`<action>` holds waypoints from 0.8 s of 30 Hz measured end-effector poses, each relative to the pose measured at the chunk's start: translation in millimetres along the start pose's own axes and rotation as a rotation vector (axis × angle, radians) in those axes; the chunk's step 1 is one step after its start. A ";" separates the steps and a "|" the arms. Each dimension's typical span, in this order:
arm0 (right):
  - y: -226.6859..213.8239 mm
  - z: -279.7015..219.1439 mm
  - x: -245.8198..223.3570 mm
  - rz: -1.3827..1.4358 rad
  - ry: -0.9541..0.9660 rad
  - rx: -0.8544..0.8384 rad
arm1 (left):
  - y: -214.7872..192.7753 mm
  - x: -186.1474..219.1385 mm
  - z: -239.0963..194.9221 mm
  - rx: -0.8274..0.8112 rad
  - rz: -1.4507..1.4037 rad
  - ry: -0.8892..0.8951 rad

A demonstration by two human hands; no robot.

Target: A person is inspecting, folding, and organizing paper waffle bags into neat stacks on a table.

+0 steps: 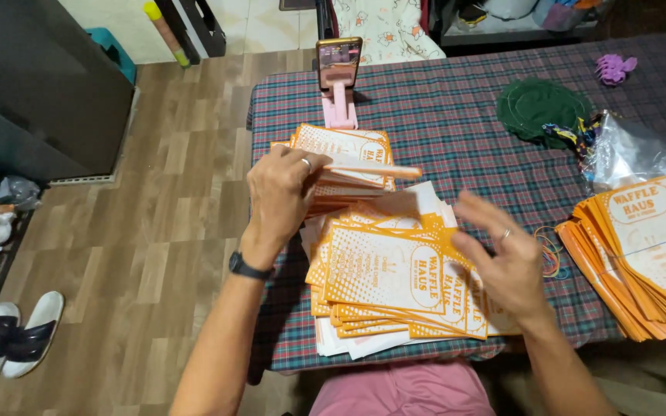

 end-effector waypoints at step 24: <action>-10.0 -29.9 4.1 0.391 0.343 0.240 | -59.2 70.7 -104.1 -0.133 -1.936 -1.039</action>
Point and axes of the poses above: each hand's wrist, its own z-axis towards the middle knuckle, its own y-axis out of the palm, x = y × z, the point moved 3 cm from there along z, towards the middle knuckle, and after that the axes turned 7 degrees about z, right-handed, at the moved point
